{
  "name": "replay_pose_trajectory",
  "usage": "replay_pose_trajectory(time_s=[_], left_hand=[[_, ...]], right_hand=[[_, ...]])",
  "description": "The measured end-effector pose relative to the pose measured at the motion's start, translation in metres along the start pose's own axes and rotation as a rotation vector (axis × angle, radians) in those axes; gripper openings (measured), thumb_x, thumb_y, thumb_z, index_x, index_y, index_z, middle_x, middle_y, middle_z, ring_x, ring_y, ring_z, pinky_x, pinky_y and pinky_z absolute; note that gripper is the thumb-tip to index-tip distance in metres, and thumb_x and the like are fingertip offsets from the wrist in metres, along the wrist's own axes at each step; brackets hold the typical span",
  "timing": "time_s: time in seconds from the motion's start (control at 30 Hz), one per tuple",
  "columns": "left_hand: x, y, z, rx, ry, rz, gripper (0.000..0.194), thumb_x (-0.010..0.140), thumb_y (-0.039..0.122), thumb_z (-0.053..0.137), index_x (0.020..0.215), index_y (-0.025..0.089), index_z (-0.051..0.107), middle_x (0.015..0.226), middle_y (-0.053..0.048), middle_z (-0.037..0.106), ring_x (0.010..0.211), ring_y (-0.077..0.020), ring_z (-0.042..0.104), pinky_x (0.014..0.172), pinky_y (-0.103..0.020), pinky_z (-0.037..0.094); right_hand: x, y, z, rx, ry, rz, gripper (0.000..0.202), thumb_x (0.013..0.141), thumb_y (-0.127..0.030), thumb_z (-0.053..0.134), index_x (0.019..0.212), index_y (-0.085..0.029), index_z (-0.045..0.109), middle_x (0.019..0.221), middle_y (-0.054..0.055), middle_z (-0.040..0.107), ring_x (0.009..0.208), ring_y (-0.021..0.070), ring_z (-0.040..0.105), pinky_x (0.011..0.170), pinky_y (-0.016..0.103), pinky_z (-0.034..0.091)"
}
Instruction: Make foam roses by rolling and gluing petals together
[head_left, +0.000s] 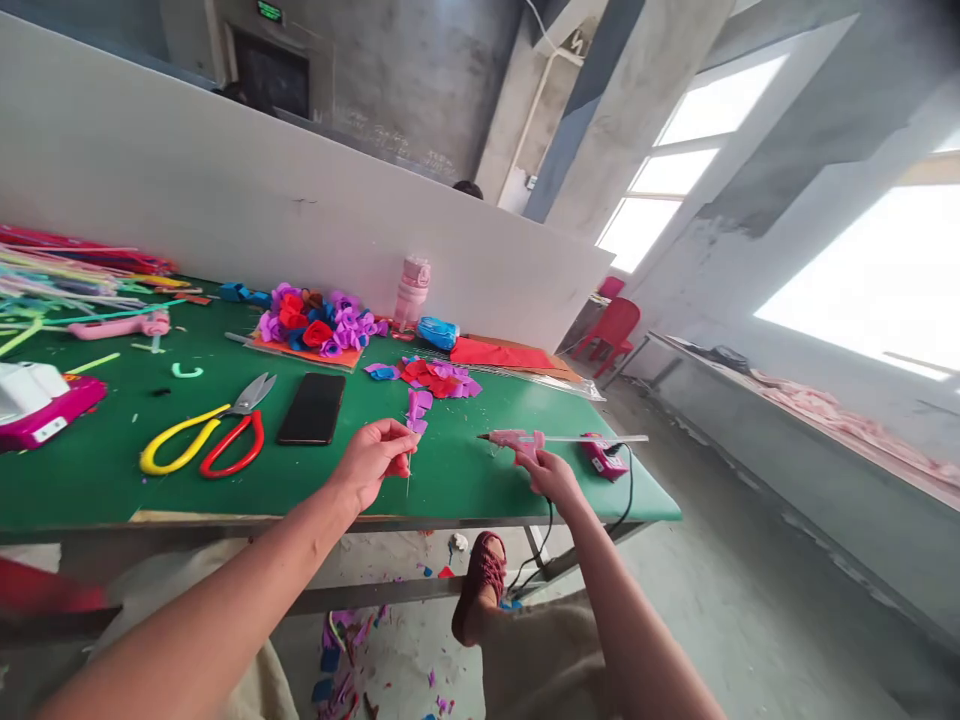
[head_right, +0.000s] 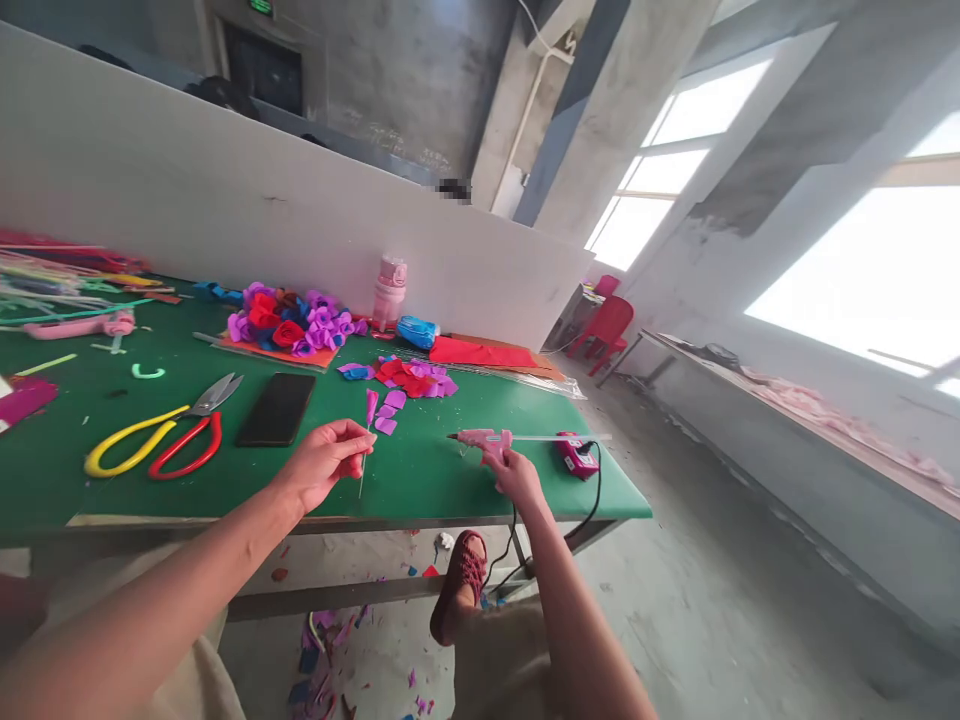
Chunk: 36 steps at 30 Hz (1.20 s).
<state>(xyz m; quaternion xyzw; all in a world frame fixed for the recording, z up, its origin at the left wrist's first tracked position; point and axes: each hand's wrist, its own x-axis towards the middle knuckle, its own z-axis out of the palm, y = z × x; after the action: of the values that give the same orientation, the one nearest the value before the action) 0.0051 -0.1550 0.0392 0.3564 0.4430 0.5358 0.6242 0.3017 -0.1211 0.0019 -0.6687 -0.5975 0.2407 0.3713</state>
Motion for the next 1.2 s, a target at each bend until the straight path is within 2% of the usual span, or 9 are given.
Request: replay_pose_trajectory(time_s=[0.13,0.2,0.27,0.37,0.47,0.6,0.83,1.0,1.2], left_hand=[[-0.002,0.000,0.004,0.055,0.004,0.043,0.027,0.055,0.029,0.076,0.062,0.015,0.055,0.052,0.005,0.056,0.037,-0.0047,0.046,0.040,-0.019,0.042],[-0.004,-0.001,0.007,0.081,0.022,0.073,0.027,0.054,0.030,0.076,0.061,0.015,0.054,0.052,0.005,0.055,0.038,-0.0058,0.047,0.040,-0.021,0.044],[-0.006,-0.003,0.011,0.109,0.044,0.110,0.027,0.055,0.032,0.075,0.060,0.016,0.054,0.051,0.005,0.054,0.040,-0.0070,0.048,0.040,-0.022,0.047],[-0.007,-0.007,0.015,0.150,0.072,0.151,0.026,0.056,0.033,0.075,0.061,0.016,0.055,0.049,0.006,0.051,0.040,-0.0077,0.048,0.040,-0.023,0.048],[-0.006,-0.012,0.016,0.162,0.087,0.151,0.027,0.057,0.033,0.075,0.062,0.015,0.055,0.051,0.006,0.051,0.041,-0.0075,0.048,0.040,-0.023,0.048],[-0.003,-0.015,0.014,0.166,0.093,0.127,0.028,0.057,0.034,0.076,0.063,0.015,0.056,0.053,0.005,0.053,0.043,-0.0076,0.049,0.039,-0.022,0.048],[-0.007,-0.015,0.016,0.181,0.061,0.112,0.033,0.055,0.037,0.079,0.062,0.015,0.056,0.051,0.007,0.050,0.041,-0.0073,0.047,0.037,-0.022,0.046],[-0.011,-0.015,0.014,0.184,0.051,0.101,0.033,0.056,0.038,0.079,0.063,0.015,0.056,0.053,0.006,0.052,0.040,-0.0070,0.047,0.037,-0.022,0.046],[-0.011,-0.012,0.012,0.216,0.087,0.092,0.029,0.059,0.035,0.076,0.064,0.015,0.056,0.048,0.007,0.049,0.041,-0.0077,0.047,0.039,-0.022,0.048]], right_hand=[[-0.004,-0.015,-0.006,-0.402,0.077,-0.025,0.028,0.073,-0.041,0.064,0.056,-0.019,0.056,0.051,0.000,0.055,0.052,0.0137,0.051,0.049,0.024,0.033],[-0.010,-0.027,-0.001,-0.393,0.217,-0.067,0.024,0.073,-0.043,0.064,0.067,-0.020,0.061,0.069,0.004,0.063,0.063,0.0154,0.055,0.054,0.024,0.035],[-0.016,-0.044,0.011,-0.201,0.245,-0.127,0.027,0.076,-0.046,0.059,0.076,-0.019,0.063,0.079,0.004,0.064,0.068,0.0154,0.056,0.059,0.025,0.038],[-0.023,-0.074,0.039,0.327,0.010,-0.154,0.038,0.081,-0.052,0.050,0.078,-0.017,0.064,0.068,0.002,0.062,0.062,0.0135,0.054,0.061,0.025,0.041],[-0.028,-0.098,0.065,0.605,-0.030,-0.148,0.037,0.075,-0.051,0.059,0.065,-0.016,0.060,0.061,0.000,0.058,0.059,0.0114,0.049,0.059,0.023,0.038],[-0.035,-0.111,0.085,0.696,-0.046,-0.165,0.033,0.072,-0.048,0.064,0.064,-0.016,0.061,0.062,0.000,0.059,0.060,0.0118,0.049,0.061,0.024,0.038],[-0.040,-0.121,0.099,0.888,-0.374,-0.029,0.036,0.070,-0.050,0.066,0.071,-0.014,0.067,0.065,0.000,0.060,0.060,0.0100,0.049,0.060,0.024,0.036],[-0.043,-0.126,0.101,0.893,-0.396,0.022,0.033,0.060,-0.043,0.075,0.067,-0.013,0.063,0.060,-0.002,0.057,0.055,0.0086,0.046,0.056,0.023,0.034],[-0.042,-0.122,0.092,0.970,-0.443,0.085,0.035,0.067,-0.041,0.069,0.095,-0.020,0.067,0.085,0.001,0.065,0.074,0.0128,0.056,0.072,0.026,0.042]])
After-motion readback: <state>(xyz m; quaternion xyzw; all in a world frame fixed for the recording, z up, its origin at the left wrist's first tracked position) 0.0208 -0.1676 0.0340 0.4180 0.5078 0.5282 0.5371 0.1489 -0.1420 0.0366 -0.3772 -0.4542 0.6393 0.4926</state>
